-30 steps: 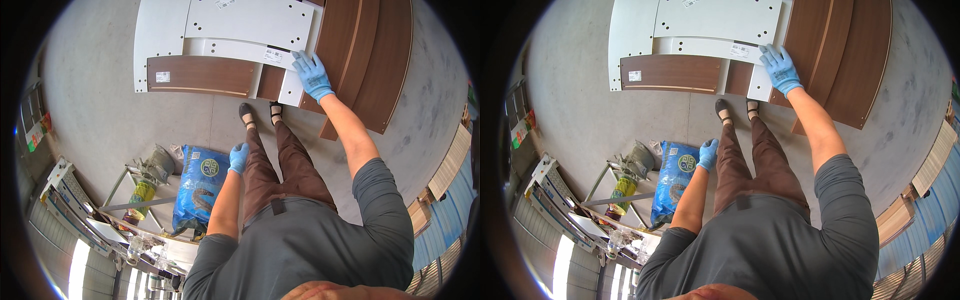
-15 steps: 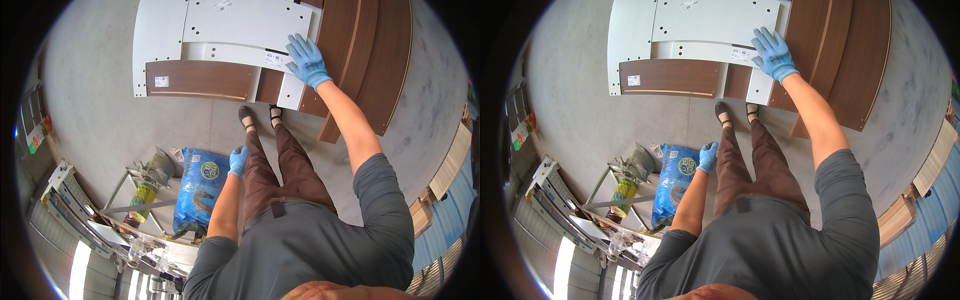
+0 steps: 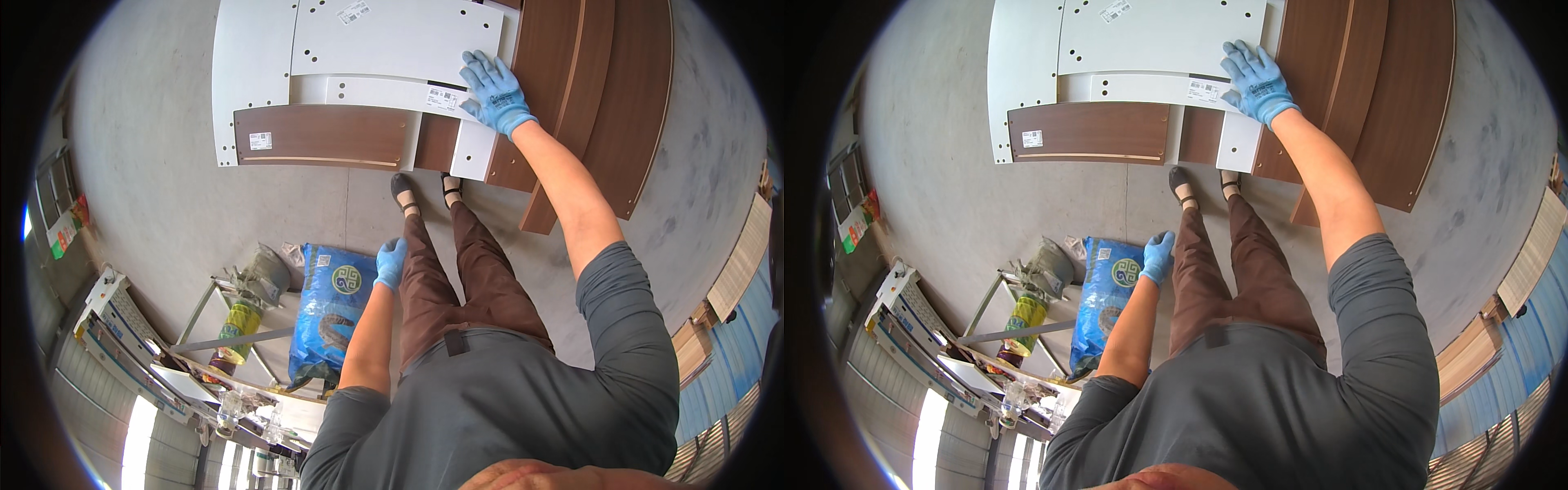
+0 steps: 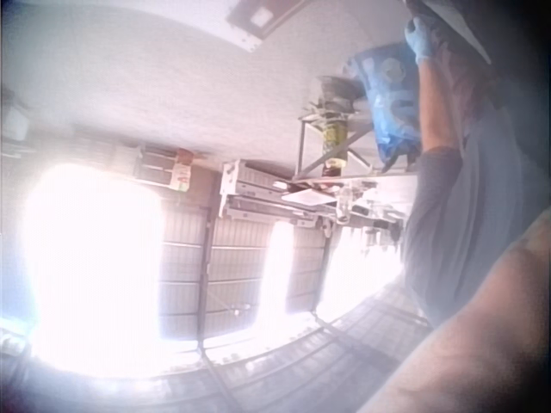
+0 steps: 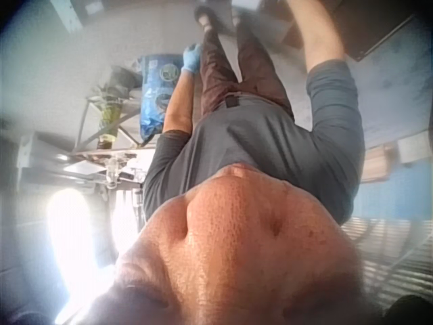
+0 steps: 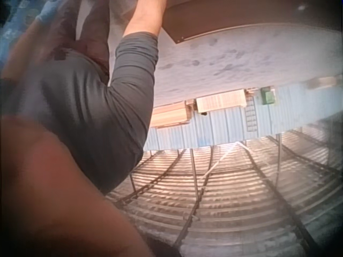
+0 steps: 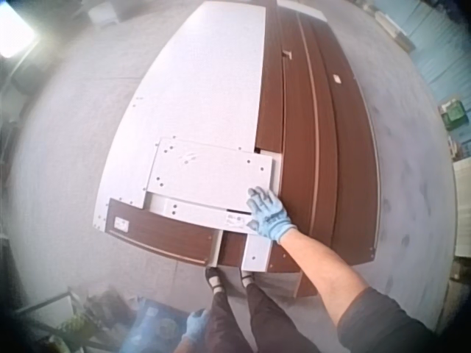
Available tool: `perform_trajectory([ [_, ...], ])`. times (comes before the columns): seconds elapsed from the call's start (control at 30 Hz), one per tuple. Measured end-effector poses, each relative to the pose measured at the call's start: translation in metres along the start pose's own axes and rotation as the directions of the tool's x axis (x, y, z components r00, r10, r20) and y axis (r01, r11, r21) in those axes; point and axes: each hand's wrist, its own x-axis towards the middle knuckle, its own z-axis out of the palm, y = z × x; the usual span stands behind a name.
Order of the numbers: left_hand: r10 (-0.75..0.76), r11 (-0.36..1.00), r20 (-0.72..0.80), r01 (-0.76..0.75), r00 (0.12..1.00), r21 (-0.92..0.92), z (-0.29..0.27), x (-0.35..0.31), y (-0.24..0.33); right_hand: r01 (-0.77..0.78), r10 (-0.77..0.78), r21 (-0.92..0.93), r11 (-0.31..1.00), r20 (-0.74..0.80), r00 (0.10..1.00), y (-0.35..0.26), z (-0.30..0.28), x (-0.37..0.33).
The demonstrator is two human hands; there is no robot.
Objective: The person picks up white and brown flat boards from the floor and stacks them on a nearby table. They repeatedly walk between the floor and the table, placing each board on top of the others in a pile.
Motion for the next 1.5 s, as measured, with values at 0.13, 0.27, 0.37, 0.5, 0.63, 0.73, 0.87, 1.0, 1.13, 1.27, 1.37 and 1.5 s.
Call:
perform_trajectory([
  [0.13, 0.009, 1.0, 0.016, -0.009, 1.0, 0.02, 0.004, -0.001, 0.003, 0.059, -0.053, 0.044, 0.997, -0.135, 0.989, -0.008, 0.004, -0.007],
  [0.27, -0.004, 0.999, 0.02, 0.003, 1.0, 0.043, 0.009, -0.002, 0.007, 0.208, -0.204, 0.006, 0.978, -0.163, 0.965, -0.022, 0.01, -0.021],
  [0.37, 0.011, 0.999, 0.022, -0.012, 1.0, 0.049, 0.01, -0.005, 0.011, 0.186, -0.185, -0.014, 0.983, -0.2, 0.962, -0.027, 0.014, -0.028],
  [0.5, 0.012, 0.999, 0.02, -0.013, 1.0, 0.037, 0.009, -0.011, 0.016, 0.175, -0.163, 0.027, 0.984, -0.249, 0.955, -0.026, 0.02, -0.032],
  [0.63, -0.062, 0.998, -0.007, 0.062, 0.998, 0.029, 0.01, -0.013, 0.02, 0.17, -0.162, 0.008, 0.985, -0.277, 0.947, -0.025, 0.025, -0.033],
  [0.73, -0.109, 0.994, -0.019, 0.11, 0.994, 0.024, 0.012, -0.012, 0.022, 0.153, -0.154, -0.027, 0.988, -0.261, 0.953, -0.026, 0.026, -0.035],
  [0.87, -0.048, 0.999, 0.006, 0.048, 0.999, -0.001, 0.014, -0.014, 0.023, 0.146, -0.129, 0.038, 0.989, -0.29, 0.948, -0.022, 0.021, -0.045],
  [1.0, 0.015, 0.998, 0.015, -0.016, 1.0, 0.059, 0.015, -0.017, 0.023, 0.091, -0.029, 0.175, 0.98, -0.329, 0.944, -0.008, 0.014, -0.077],
  [1.13, 0.04, 0.994, 0.031, -0.043, 0.999, 0.103, 0.013, -0.016, 0.02, -0.057, 0.149, 0.251, 0.966, -0.368, 0.918, 0.004, 0.012, -0.122],
  [1.27, -0.011, 0.998, 0.023, 0.01, 1.0, 0.066, 0.013, -0.014, 0.018, -0.216, 0.304, 0.287, 0.933, -0.309, 0.901, 0.005, 0.017, -0.165],
  [1.37, 0.018, 0.998, 0.01, -0.019, 1.0, 0.068, 0.015, -0.017, 0.019, -0.241, 0.319, 0.293, 0.925, -0.257, 0.912, -0.003, 0.02, -0.189],
  [1.5, 0.066, 0.99, -0.003, -0.065, 0.998, 0.122, 0.018, -0.025, 0.022, -0.219, 0.303, 0.318, 0.923, -0.247, 0.92, -0.02, 0.017, -0.198],
])
